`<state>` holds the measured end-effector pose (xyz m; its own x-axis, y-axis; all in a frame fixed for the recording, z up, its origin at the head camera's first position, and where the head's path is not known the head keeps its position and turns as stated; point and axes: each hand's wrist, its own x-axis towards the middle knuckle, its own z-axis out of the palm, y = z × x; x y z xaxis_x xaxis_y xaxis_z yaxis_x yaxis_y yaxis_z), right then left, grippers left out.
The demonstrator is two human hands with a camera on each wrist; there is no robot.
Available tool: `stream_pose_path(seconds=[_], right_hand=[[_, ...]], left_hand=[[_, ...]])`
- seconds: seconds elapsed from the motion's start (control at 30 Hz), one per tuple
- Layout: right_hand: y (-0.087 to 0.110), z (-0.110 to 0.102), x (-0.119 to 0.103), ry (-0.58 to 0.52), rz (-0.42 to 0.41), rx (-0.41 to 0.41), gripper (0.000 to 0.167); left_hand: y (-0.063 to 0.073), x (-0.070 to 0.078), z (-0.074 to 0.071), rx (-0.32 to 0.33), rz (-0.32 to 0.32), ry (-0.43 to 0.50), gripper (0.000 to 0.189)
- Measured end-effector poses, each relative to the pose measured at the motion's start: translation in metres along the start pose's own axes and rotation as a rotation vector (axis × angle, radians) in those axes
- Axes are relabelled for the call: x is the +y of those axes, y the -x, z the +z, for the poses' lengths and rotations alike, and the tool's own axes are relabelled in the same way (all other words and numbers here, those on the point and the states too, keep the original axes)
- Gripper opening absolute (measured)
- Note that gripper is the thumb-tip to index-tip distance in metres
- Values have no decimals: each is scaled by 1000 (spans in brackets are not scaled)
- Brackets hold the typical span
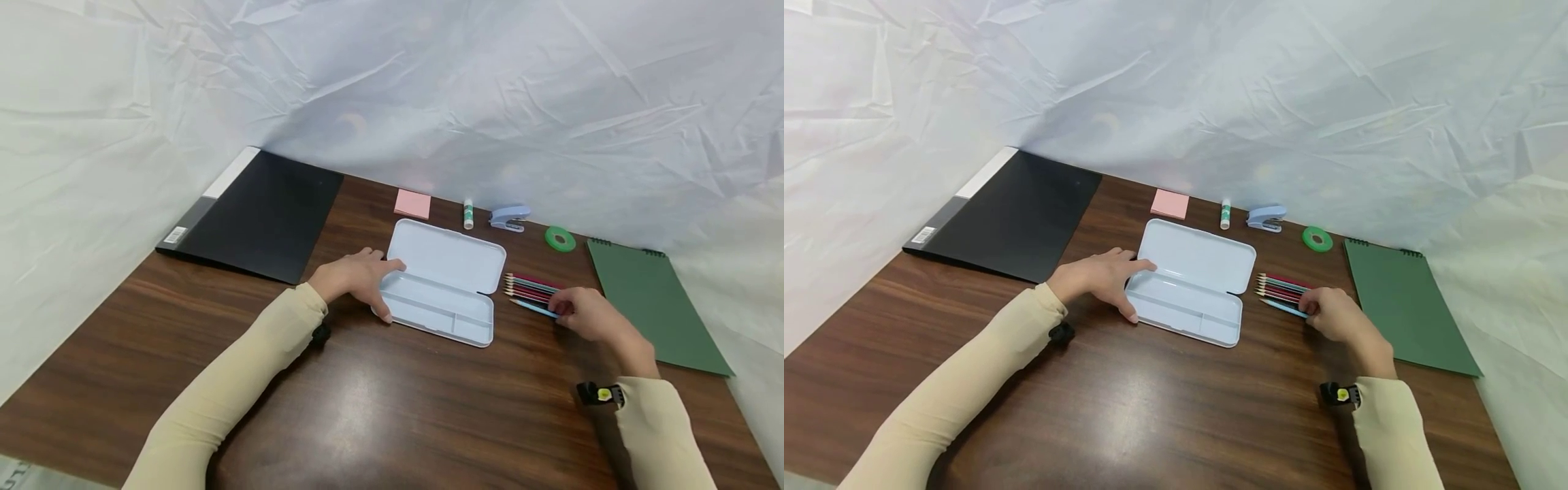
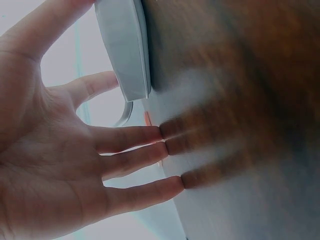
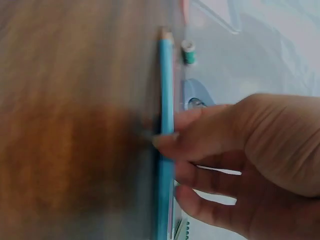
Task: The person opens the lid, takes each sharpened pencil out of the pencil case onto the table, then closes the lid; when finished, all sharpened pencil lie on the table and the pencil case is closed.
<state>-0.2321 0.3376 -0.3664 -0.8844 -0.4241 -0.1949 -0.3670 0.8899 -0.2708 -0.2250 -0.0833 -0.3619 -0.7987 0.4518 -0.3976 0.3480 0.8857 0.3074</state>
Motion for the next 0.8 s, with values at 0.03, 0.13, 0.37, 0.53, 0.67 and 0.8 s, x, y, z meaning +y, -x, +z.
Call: stream_pose_path(seconds=[0.03, 0.13, 0.37, 0.53, 0.67, 0.8], right_hand=[[0, 2, -1, 17, 6, 17, 14], [1, 6, -4, 50, 10, 73, 18], [1, 14, -7, 39, -23, 167, 21], [0, 17, -6, 43, -44, 201, 21], [0, 17, -6, 43, -47, 214, 23], [0, 17, -6, 43, -43, 219, 23]], left_hand=[[0, 0, 0, -1, 0, -1, 101], [-1, 0, 0, -3, -1, 1, 101], [-1, -1, -1, -6, -3, 2, 101], [-1, -1, -1, -9, -6, 0, 101], [-1, -1, 0, -8, -5, 1, 101], [0, -1, 0, -5, -2, 2, 101]])
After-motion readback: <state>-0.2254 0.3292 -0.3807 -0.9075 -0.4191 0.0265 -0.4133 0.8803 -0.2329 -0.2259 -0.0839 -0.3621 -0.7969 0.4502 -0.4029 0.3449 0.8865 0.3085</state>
